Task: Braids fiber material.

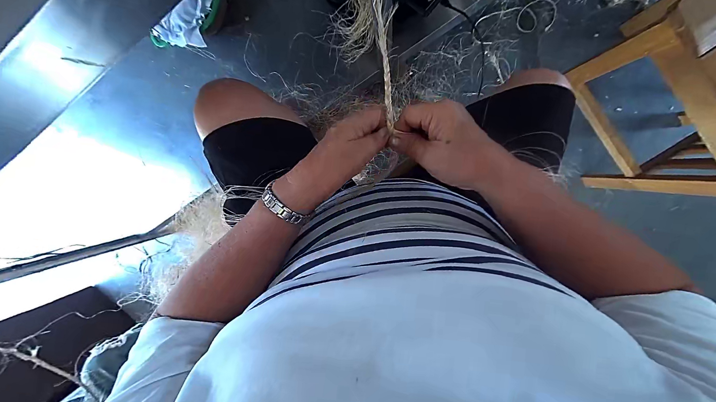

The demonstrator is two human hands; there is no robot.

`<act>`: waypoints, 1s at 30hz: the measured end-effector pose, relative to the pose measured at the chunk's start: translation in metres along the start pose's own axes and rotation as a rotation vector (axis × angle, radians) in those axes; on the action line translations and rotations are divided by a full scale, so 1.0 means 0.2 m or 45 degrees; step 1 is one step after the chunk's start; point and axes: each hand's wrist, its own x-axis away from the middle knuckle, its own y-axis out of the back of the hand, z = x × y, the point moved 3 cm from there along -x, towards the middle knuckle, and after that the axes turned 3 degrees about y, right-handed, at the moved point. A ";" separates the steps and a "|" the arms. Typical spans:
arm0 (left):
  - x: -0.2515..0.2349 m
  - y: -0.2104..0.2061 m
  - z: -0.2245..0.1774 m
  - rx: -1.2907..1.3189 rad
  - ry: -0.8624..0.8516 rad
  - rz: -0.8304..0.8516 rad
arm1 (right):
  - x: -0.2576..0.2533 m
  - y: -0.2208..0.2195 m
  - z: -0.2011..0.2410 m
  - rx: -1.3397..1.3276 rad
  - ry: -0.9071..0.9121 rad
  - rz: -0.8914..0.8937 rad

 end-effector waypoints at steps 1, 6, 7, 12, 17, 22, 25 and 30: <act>0.00 0.01 0.00 -0.067 0.002 0.003 | 0.00 0.00 0.00 -0.007 -0.002 0.005; 0.00 0.05 -0.01 0.000 0.022 0.072 | -0.01 -0.01 -0.01 -0.071 0.015 0.016; 0.00 0.05 -0.01 0.000 0.020 0.064 | -0.01 -0.01 -0.01 -0.066 0.013 0.012; 0.03 0.04 -0.02 -0.512 -0.048 -0.178 | 0.06 0.06 0.04 0.154 0.024 -0.089; 0.01 -0.01 -0.05 -0.152 -0.032 -0.167 | 0.14 -0.04 0.18 0.378 0.143 -0.177; 0.05 -0.03 -0.05 0.346 0.061 -0.128 | 0.13 -0.12 0.17 0.657 0.275 -0.258; 0.07 -0.02 -0.06 0.391 0.046 -0.156 | 0.13 -0.13 0.17 0.703 0.281 -0.256; 0.06 -0.07 -0.06 0.300 0.031 -0.195 | 0.13 -0.14 0.16 0.683 0.339 -0.230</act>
